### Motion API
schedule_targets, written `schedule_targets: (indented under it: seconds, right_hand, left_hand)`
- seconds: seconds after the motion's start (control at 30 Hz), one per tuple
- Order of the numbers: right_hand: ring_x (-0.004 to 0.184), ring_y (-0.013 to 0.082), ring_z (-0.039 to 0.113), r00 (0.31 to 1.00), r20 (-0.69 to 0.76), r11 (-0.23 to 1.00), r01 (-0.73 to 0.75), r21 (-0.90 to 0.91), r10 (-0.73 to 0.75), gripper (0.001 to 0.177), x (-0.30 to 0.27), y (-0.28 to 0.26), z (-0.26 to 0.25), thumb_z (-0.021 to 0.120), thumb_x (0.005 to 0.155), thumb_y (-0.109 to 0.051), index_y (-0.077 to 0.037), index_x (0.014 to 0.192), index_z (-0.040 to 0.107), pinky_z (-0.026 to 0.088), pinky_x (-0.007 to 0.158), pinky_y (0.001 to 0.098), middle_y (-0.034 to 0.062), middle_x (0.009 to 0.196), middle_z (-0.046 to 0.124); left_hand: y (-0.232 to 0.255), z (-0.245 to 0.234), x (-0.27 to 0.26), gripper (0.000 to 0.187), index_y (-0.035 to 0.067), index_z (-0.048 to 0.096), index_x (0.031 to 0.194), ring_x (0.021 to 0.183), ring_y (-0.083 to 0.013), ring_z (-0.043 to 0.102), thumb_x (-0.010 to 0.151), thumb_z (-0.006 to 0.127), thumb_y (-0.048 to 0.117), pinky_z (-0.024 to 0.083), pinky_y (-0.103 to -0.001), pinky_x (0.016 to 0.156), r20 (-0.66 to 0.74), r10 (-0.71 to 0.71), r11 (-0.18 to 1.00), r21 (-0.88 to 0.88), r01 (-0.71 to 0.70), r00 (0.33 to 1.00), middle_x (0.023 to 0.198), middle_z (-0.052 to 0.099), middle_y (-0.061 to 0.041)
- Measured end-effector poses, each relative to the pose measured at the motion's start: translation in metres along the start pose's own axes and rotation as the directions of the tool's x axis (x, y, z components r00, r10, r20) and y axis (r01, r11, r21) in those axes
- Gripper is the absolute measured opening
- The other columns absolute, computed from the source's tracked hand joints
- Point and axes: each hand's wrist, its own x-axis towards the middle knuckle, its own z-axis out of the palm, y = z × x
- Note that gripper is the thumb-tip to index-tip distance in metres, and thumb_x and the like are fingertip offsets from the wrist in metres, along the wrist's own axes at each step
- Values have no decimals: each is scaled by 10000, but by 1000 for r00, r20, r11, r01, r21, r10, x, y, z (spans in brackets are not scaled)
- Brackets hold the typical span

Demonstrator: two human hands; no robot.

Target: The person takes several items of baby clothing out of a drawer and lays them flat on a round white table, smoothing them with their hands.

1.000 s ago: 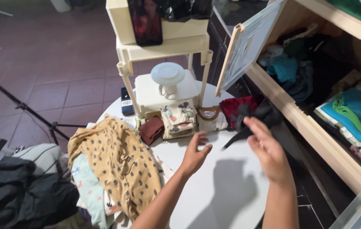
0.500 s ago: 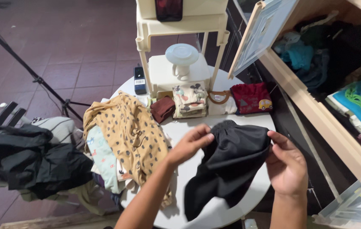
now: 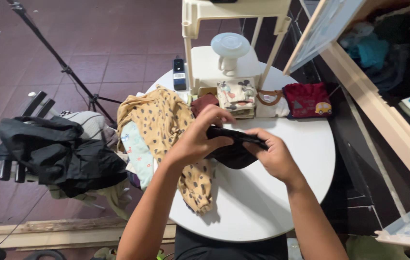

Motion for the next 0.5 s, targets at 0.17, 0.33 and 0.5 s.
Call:
schedule_targets:
  seconds: [0.17,0.33,0.5]
  right_hand:
    - [942,70,592,982,-174,983,101,151,-74,435,10,-31,12,649,944,64,-87,1316,482,479,836,227,22,1028,646]
    - [1022,102,598,974,-136,984,178,-28,-180,434,17,-73,29,612,943,106,-70,1323,498,477,924,238,48,1087,640]
    - [955,105,607,957,-111,963,264,-46,-268,358,83,-72,49,605,991,83,-57,1313,538,484,879,238,42,1011,644]
  left_hand:
    - [-25,-41,-39,334,-1,664,1080,904,-149,601,779,804,31,497,-293,812,-59,-129,926,350,141,990,924,688,-53]
    - [-20,-85,-92,171,-5,677,1119,863,-60,556,962,696,59,493,-246,767,57,-447,865,-228,447,893,908,620,40]
    - [-31,-118,-102,173,-21,662,1121,902,-39,581,967,665,57,509,-221,810,-163,-391,911,-209,355,906,958,658,53]
